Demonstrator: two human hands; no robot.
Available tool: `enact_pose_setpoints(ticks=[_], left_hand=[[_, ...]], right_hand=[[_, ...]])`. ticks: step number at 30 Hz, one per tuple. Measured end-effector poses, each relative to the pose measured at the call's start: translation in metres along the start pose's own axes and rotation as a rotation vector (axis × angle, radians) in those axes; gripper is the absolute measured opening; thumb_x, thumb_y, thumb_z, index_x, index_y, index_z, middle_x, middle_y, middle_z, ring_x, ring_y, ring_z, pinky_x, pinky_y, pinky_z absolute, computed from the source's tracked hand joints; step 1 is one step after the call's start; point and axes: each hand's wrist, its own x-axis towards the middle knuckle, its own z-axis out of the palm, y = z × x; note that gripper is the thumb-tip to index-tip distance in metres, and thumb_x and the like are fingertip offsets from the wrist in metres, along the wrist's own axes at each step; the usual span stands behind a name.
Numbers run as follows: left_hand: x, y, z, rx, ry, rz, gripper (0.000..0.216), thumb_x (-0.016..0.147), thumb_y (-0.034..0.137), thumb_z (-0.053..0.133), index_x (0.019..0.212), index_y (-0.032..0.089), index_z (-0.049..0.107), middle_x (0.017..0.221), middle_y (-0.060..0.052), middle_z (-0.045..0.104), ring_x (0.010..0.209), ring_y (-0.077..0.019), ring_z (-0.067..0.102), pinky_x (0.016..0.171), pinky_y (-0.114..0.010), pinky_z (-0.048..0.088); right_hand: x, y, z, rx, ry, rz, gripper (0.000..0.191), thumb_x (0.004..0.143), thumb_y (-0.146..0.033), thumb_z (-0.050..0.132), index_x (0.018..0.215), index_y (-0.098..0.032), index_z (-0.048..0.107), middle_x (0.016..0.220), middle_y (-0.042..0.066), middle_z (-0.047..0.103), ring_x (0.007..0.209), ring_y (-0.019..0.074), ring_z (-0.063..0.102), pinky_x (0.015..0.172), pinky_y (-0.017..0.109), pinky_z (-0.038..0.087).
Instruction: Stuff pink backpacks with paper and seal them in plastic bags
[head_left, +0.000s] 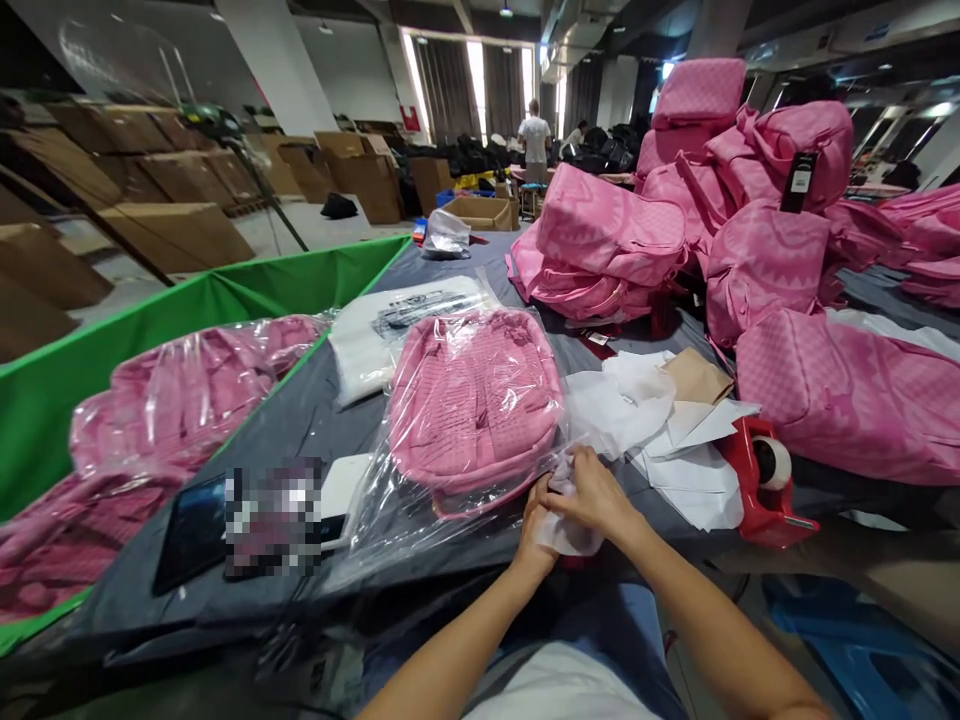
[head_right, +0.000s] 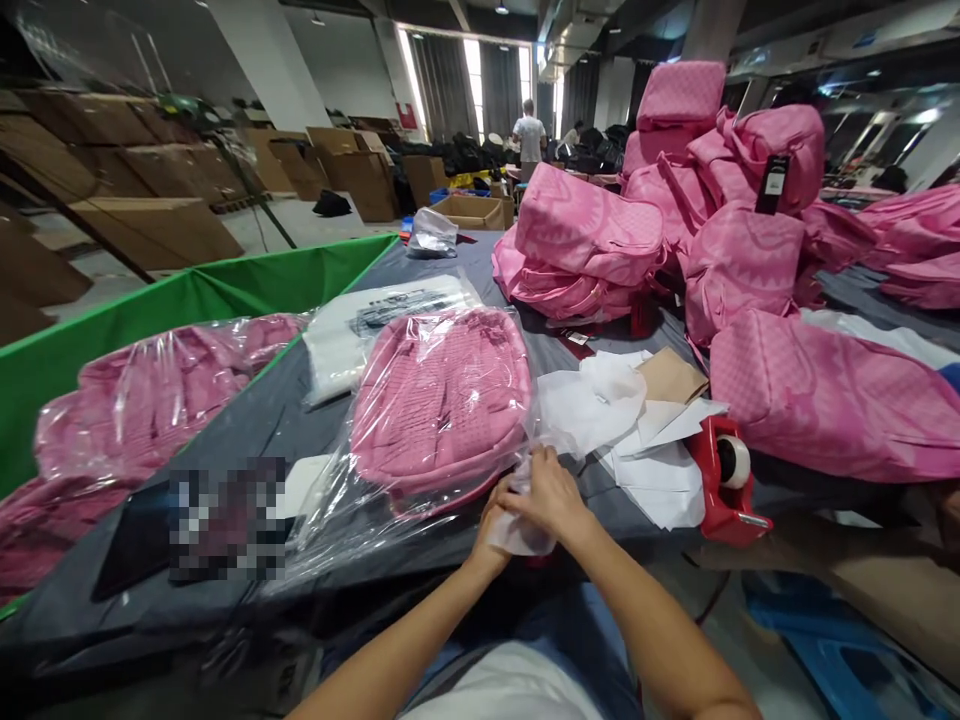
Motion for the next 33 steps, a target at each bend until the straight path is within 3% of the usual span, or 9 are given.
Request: enact_pose_setpoints(ticks=[3, 6, 10, 12, 17, 22, 25, 29, 33], left_hand=[[-0.005, -0.005, 0.008, 0.068, 0.073, 0.0, 0.055, 0.065, 0.024, 0.08, 0.117, 0.017, 0.064, 0.122, -0.014, 0.065, 0.118, -0.032, 0.061, 0.106, -0.045, 0.046], [-0.003, -0.007, 0.009, 0.148, 0.118, -0.024, 0.048, 0.067, 0.025, 0.08, 0.112, 0.018, 0.064, 0.1, -0.008, 0.068, 0.1, -0.0279, 0.065, 0.098, -0.042, 0.048], [0.018, -0.004, 0.013, 0.117, 0.158, -0.172, 0.024, 0.066, 0.02, 0.083, 0.084, 0.02, 0.066, 0.076, -0.001, 0.064, 0.085, -0.0248, 0.065, 0.085, -0.035, 0.048], [0.028, -0.003, 0.018, 0.073, 0.167, -0.218, 0.02, 0.066, 0.02, 0.082, 0.076, 0.019, 0.065, 0.068, 0.001, 0.061, 0.073, -0.0217, 0.063, 0.072, -0.031, 0.047], [0.036, -0.004, 0.034, -0.102, 0.16, -0.267, 0.028, 0.076, 0.028, 0.077, 0.101, 0.019, 0.07, 0.07, 0.004, 0.064, 0.046, -0.0105, 0.048, 0.05, -0.024, 0.037], [0.036, -0.001, 0.028, -0.222, 0.178, -0.24, 0.019, 0.057, 0.016, 0.084, 0.065, 0.019, 0.067, 0.056, 0.005, 0.056, 0.059, -0.0138, 0.055, 0.059, -0.024, 0.04], [0.027, -0.002, 0.01, -0.304, 0.198, -0.226, 0.02, 0.055, 0.017, 0.084, 0.064, 0.02, 0.067, 0.059, 0.004, 0.058, 0.067, -0.0165, 0.059, 0.063, -0.025, 0.044], [0.008, 0.002, -0.004, -0.437, 0.189, -0.239, 0.019, 0.059, 0.023, 0.08, 0.071, 0.019, 0.065, 0.067, 0.002, 0.063, 0.07, -0.0173, 0.062, 0.065, -0.026, 0.048], [-0.009, 0.013, 0.0, -0.588, 0.156, -0.291, 0.028, 0.06, 0.02, 0.075, 0.085, 0.019, 0.061, 0.072, 0.002, 0.065, 0.067, -0.0163, 0.064, 0.064, -0.026, 0.051]], right_hand=[[-0.001, 0.01, -0.004, -0.152, -0.107, -0.002, 0.026, 0.083, -0.018, 0.067, 0.108, -0.015, 0.061, 0.103, 0.01, 0.068, 0.094, 0.0226, 0.066, 0.081, 0.03, 0.047], [-0.002, 0.021, -0.018, -0.272, -0.133, -0.036, 0.023, 0.086, -0.006, 0.054, 0.105, -0.015, 0.062, 0.1, 0.01, 0.071, 0.095, 0.0219, 0.067, 0.08, 0.028, 0.046], [-0.004, 0.012, -0.022, -0.363, -0.114, -0.05, 0.026, 0.091, -0.013, 0.057, 0.117, -0.015, 0.061, 0.112, 0.013, 0.071, 0.099, 0.0242, 0.069, 0.078, 0.03, 0.047], [-0.006, 0.004, -0.018, -0.427, -0.149, 0.031, 0.033, 0.091, -0.021, 0.065, 0.123, -0.016, 0.06, 0.113, 0.014, 0.072, 0.097, 0.0268, 0.071, 0.074, 0.032, 0.047], [-0.004, 0.0, -0.027, -0.58, -0.142, 0.093, 0.029, 0.095, -0.021, 0.062, 0.124, -0.024, 0.063, 0.11, 0.007, 0.074, 0.098, 0.0256, 0.072, 0.069, 0.029, 0.045], [0.003, -0.004, -0.055, -0.884, 0.01, -0.105, 0.025, 0.096, -0.006, 0.049, 0.105, -0.021, 0.068, 0.101, 0.01, 0.07, 0.095, 0.0249, 0.068, 0.061, 0.03, 0.04], [0.002, -0.003, -0.062, -0.903, 0.038, -0.211, 0.025, 0.091, -0.003, 0.054, 0.103, -0.023, 0.067, 0.097, 0.009, 0.069, 0.092, 0.0227, 0.066, 0.061, 0.028, 0.041], [-0.014, -0.001, -0.053, -0.795, -0.112, -0.226, 0.03, 0.085, -0.007, 0.065, 0.109, -0.026, 0.067, 0.104, 0.005, 0.07, 0.097, 0.0213, 0.068, 0.064, 0.026, 0.043], [-0.033, -0.001, -0.036, -0.719, -0.263, -0.154, 0.021, 0.091, -0.013, 0.064, 0.107, -0.026, 0.069, 0.101, 0.005, 0.071, 0.096, 0.0218, 0.071, 0.064, 0.025, 0.045]])
